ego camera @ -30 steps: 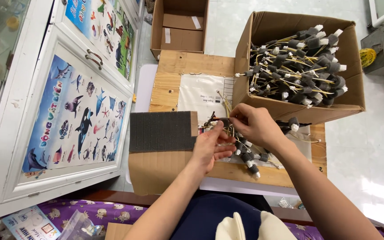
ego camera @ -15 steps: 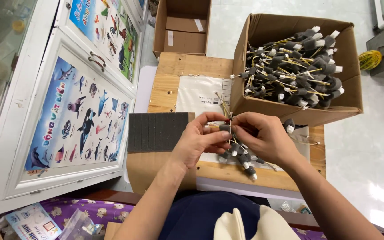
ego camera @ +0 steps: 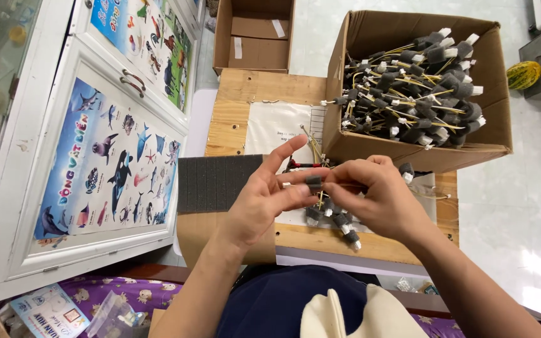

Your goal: Assemble small wire components by attaching foam pads to the wire bundles.

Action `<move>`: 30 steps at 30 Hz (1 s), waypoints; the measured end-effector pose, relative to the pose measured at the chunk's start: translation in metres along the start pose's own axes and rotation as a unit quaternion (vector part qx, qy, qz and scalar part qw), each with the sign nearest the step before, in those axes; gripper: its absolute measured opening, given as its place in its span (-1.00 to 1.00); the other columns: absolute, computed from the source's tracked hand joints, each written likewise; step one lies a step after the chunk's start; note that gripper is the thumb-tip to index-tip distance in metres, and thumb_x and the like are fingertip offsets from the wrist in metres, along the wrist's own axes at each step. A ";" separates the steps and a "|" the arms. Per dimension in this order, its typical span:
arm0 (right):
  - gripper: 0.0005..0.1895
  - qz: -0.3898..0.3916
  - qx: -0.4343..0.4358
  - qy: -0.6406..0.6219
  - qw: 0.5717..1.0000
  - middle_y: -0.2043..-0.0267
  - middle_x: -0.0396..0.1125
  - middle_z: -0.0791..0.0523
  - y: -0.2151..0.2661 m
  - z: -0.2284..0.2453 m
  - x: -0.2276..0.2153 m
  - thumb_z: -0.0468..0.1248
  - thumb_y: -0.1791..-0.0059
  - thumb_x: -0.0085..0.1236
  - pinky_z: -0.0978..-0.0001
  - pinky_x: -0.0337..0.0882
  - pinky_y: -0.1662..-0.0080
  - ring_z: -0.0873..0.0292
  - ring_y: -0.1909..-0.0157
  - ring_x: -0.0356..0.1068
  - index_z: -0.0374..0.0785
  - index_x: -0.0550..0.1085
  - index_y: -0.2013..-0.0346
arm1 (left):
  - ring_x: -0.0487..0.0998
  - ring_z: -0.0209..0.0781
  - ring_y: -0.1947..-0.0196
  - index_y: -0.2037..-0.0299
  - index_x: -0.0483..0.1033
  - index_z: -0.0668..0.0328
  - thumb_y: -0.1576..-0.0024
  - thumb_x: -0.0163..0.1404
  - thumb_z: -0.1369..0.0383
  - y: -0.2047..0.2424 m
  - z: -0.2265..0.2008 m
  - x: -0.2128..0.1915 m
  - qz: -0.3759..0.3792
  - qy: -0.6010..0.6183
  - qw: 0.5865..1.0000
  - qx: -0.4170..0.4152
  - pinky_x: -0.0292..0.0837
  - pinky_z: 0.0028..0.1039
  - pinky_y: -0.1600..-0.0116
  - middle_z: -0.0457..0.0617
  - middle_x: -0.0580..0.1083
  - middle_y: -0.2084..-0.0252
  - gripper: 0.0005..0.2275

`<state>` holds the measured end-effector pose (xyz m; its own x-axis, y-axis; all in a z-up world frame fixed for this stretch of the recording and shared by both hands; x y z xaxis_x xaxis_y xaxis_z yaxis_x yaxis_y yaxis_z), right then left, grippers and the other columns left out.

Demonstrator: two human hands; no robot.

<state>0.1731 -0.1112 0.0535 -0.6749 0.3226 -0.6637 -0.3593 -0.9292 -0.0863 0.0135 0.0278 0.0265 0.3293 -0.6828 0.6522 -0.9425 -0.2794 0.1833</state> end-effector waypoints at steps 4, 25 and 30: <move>-0.82 0.044 0.277 -0.208 0.937 0.57 0.32 0.29 -0.001 -0.009 0.010 -0.20 0.02 0.23 0.43 0.18 0.42 0.42 0.49 0.18 -0.27 0.60 0.33 | 0.54 -0.24 -0.18 -0.57 -0.03 0.07 -0.19 0.03 0.66 0.009 -0.002 0.009 0.012 -0.126 0.989 0.070 0.53 -0.54 -0.14 0.22 0.47 -0.26 -0.26; -0.69 -0.050 0.099 0.293 0.950 0.09 0.45 -0.03 0.048 -0.058 -0.036 -0.25 0.18 0.34 0.21 0.44 0.26 0.03 0.34 0.47 -0.21 0.65 0.15 | 0.69 -0.22 0.24 -0.21 0.46 0.30 -0.19 0.10 0.53 -0.008 0.023 -0.013 -0.032 -0.152 0.988 0.017 0.67 -0.49 0.16 0.11 0.64 0.21 -0.65; -0.83 -0.250 0.186 0.019 0.950 0.15 0.49 0.04 0.056 -0.065 -0.071 -0.40 -0.02 0.24 0.38 0.48 0.21 0.21 0.23 0.47 -0.29 0.61 0.08 | 0.67 -0.21 0.29 -0.09 0.50 0.36 -0.18 0.11 0.50 -0.038 0.041 0.003 0.001 -0.110 0.989 -0.098 0.63 -0.48 0.21 0.12 0.64 0.24 -0.72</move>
<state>0.2431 -0.1976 0.0472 -0.3390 0.6929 -0.6364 -0.8359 -0.5323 -0.1342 0.0523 0.0086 -0.0087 0.3121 -0.8197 0.4802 -0.9289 -0.1572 0.3355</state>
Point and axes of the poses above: each hand's wrist, its own y-axis away from the middle knuckle, its own x-axis out of the palm, z = x × y, the point moved 2 cm from there along -y, towards the middle knuckle
